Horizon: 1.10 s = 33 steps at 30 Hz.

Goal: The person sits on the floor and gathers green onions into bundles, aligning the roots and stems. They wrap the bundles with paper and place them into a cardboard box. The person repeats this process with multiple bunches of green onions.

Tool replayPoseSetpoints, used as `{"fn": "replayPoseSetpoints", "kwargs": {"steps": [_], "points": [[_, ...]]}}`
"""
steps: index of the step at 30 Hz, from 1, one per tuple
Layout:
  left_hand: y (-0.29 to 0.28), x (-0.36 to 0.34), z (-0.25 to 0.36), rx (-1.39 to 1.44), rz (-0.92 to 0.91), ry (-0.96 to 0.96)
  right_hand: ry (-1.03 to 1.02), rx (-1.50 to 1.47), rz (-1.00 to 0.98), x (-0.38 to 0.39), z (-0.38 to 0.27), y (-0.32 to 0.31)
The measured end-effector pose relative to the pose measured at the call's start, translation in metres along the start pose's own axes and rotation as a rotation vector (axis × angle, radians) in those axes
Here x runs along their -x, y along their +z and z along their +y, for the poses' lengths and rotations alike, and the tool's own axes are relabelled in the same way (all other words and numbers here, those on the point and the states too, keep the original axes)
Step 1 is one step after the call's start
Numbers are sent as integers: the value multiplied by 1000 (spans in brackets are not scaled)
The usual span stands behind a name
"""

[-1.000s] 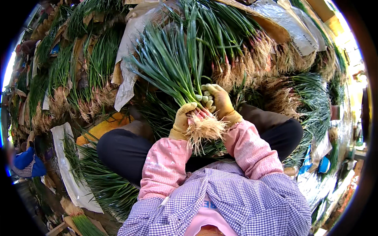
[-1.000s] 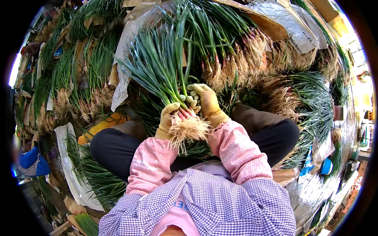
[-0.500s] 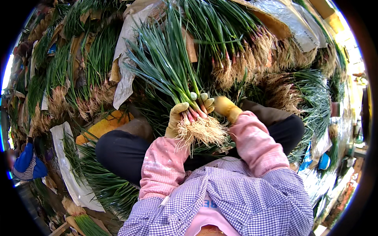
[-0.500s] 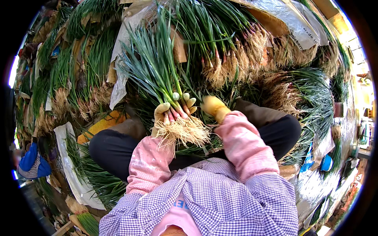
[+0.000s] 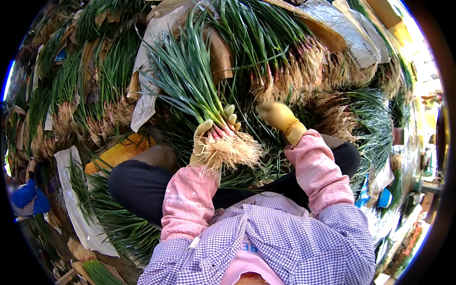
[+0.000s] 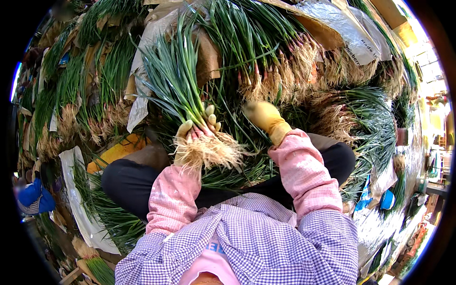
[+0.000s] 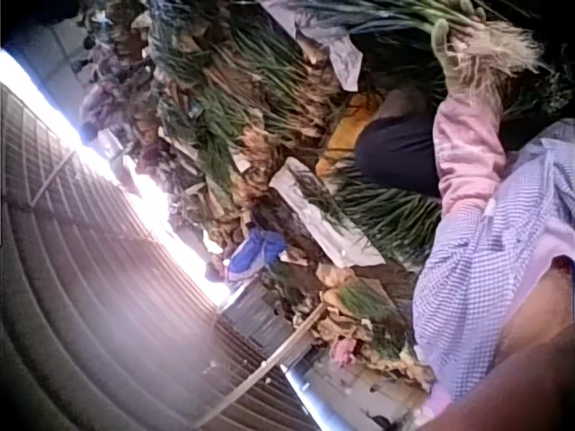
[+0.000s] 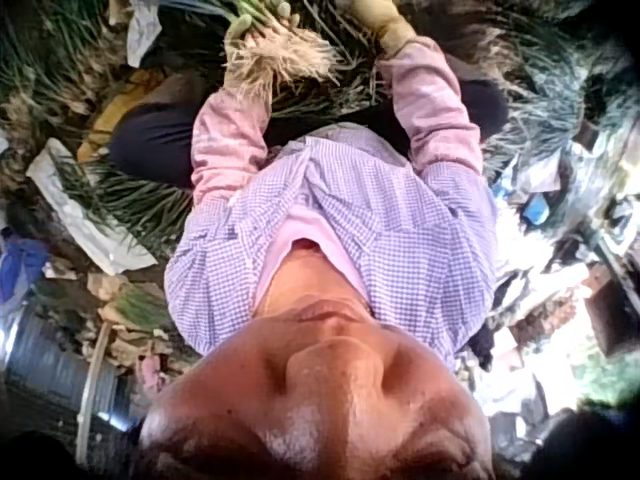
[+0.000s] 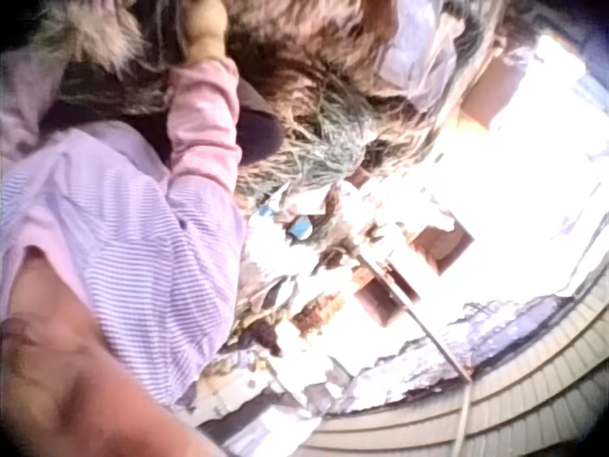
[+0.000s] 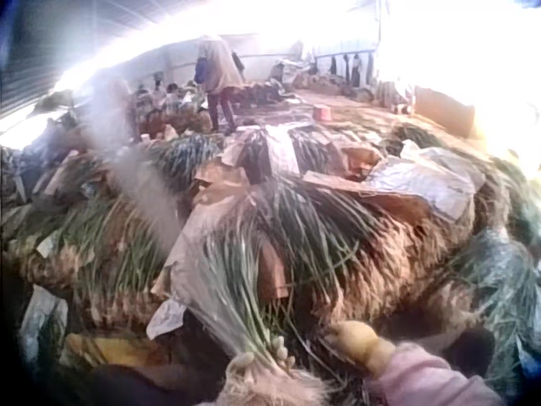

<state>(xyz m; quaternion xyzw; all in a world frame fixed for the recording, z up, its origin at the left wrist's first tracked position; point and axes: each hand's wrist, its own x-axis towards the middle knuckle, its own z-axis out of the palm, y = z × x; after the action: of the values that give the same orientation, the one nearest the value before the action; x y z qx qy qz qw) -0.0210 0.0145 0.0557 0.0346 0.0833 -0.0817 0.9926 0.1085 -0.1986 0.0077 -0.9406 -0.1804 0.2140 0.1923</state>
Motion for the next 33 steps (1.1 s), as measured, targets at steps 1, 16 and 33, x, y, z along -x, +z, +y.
{"fn": "replayPoseSetpoints", "kwargs": {"steps": [1, 16, 33], "points": [[-6, -2, -2, -24, -7, 38, 82, -61, 202, 3, -34, -20], [-18, -26, -8, -120, 63, -180, -144, -435, 54, 57, -42, 13], [-31, -12, -12, -310, 140, -83, 224, -919, 56, 17, -62, 7]]}}
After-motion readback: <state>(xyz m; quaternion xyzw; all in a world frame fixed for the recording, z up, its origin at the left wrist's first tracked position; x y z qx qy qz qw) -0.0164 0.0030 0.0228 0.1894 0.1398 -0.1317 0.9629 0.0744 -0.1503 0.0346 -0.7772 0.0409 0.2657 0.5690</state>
